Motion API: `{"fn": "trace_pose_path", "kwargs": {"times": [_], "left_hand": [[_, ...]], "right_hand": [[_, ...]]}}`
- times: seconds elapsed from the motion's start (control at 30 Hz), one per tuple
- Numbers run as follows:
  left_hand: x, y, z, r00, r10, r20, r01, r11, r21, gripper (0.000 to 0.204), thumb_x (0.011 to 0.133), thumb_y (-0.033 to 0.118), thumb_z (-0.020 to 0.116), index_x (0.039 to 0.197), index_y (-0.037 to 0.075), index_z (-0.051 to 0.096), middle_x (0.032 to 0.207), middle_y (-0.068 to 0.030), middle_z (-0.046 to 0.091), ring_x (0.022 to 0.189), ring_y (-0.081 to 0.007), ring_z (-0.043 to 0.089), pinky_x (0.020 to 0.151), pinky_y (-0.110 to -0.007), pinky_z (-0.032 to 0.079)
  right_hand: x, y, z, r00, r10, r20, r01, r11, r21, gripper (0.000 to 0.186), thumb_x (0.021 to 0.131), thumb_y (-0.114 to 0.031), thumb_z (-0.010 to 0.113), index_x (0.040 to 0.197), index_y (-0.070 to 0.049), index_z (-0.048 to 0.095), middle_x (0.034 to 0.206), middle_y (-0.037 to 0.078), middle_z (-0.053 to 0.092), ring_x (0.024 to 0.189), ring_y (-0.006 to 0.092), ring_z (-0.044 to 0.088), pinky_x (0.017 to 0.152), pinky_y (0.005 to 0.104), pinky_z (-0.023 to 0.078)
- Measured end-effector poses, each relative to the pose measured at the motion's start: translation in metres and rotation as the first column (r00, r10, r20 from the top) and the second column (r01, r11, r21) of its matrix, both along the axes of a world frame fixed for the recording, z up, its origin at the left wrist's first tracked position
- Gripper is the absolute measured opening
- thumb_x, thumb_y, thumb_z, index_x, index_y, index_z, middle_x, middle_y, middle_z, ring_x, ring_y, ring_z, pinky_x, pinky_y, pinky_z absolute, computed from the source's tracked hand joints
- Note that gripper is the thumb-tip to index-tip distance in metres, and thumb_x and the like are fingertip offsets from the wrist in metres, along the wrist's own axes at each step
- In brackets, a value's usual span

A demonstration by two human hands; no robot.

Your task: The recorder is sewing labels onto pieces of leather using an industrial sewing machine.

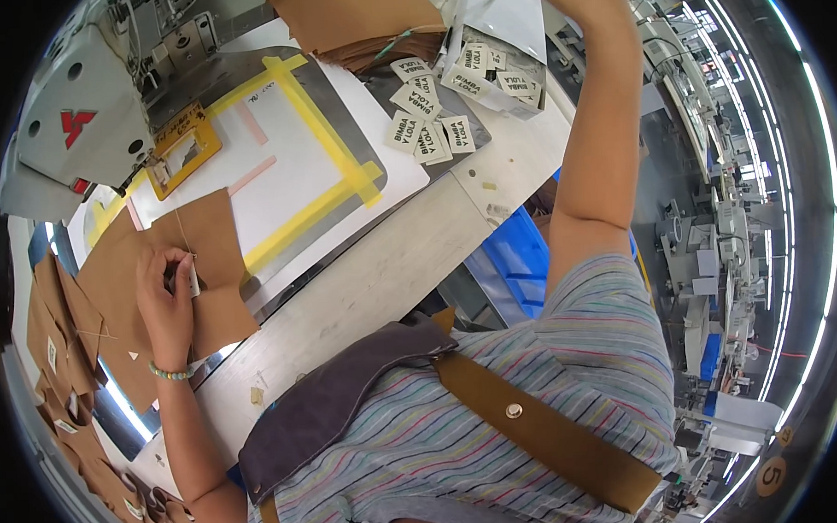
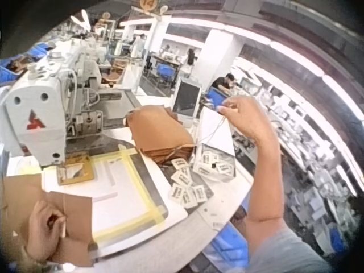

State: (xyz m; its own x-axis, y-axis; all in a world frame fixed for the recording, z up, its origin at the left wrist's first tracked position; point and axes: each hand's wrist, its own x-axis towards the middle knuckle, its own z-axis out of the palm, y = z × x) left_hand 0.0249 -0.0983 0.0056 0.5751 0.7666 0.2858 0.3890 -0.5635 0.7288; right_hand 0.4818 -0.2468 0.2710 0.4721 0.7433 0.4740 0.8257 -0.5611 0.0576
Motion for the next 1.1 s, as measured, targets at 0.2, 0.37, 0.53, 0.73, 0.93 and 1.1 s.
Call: {"fn": "trace_pose_path", "kwargs": {"times": [0.2,0.37,0.53,0.73,0.93,1.1], "left_hand": [[0.0,0.004,0.0,1.0,-0.022,-0.015,0.022,1.0,-0.002,0.005,0.096,0.0,0.072,0.096,-0.002,0.067,0.097,-0.0121,0.063,0.091,-0.0303,0.062,0.082,-0.038,0.051],[-0.011,-0.001,-0.001,0.999,0.015,-0.031,-0.016,1.0,-0.026,0.003,0.095,0.0,0.072,0.096,-0.001,0.069,0.098,-0.0124,0.064,0.094,-0.031,0.063,0.085,-0.039,0.051],[-0.002,0.003,0.003,0.999,-0.046,0.022,0.044,0.995,0.091,0.003,0.094,0.0,0.073,0.094,0.0,0.07,0.097,-0.0125,0.066,0.095,-0.0334,0.063,0.085,-0.042,0.052],[0.004,-0.003,0.001,0.999,0.015,-0.034,-0.014,0.999,0.028,0.003,0.096,0.001,0.072,0.097,-0.002,0.073,0.098,-0.0107,0.069,0.087,-0.0265,0.066,0.08,-0.036,0.054],[0.029,-0.016,0.003,0.997,0.064,0.032,-0.06,0.991,-0.116,0.003,0.096,0.001,0.074,0.097,-0.001,0.074,0.094,-0.0108,0.068,0.078,-0.0257,0.069,0.075,-0.035,0.055],[0.045,-0.017,0.002,0.998,0.056,0.004,-0.056,0.998,-0.02,0.003,0.096,0.001,0.073,0.097,-0.001,0.075,0.094,-0.0113,0.069,0.08,-0.0249,0.071,0.075,-0.035,0.056]], "right_hand": [[0.04,0.004,-0.085,0.946,0.187,0.264,-0.122,0.962,-0.245,0.024,0.102,-0.028,0.069,0.111,-0.009,0.078,0.114,0.014,0.079,0.107,0.0371,0.073,0.092,0.0496,0.057],[-0.017,0.043,-0.181,0.897,0.418,-0.146,-0.44,0.81,-0.388,0.02,0.101,-0.017,0.067,0.114,-0.008,0.079,0.108,0.015,0.077,0.106,0.0377,0.072,0.09,0.0485,0.058],[0.004,0.053,-0.24,0.838,0.544,0.03,-0.518,0.812,-0.268,0.033,0.087,-0.001,0.061,0.116,-0.004,0.076,0.102,0.015,0.073,0.099,0.0385,0.072,0.088,0.0477,0.058],[-0.033,0.053,-0.206,0.738,0.653,0.167,-0.644,0.757,-0.114,0.019,0.102,-0.013,0.062,0.114,-0.003,0.073,0.104,0.01,0.073,0.081,0.0291,0.074,0.079,0.0412,0.059],[-0.16,0.066,-0.177,0.095,0.571,-0.816,-0.738,0.59,0.327,0.026,0.113,-0.022,0.05,0.122,-0.001,0.063,0.102,0.012,0.071,0.071,0.0196,0.067,0.064,0.0319,0.053],[-0.19,0.084,-0.226,0.377,0.531,-0.759,-0.858,0.508,-0.071,0.028,0.112,-0.031,0.054,0.11,-0.006,0.067,0.087,0.014,0.071,0.08,0.0359,0.068,0.075,0.0486,0.052]]}}
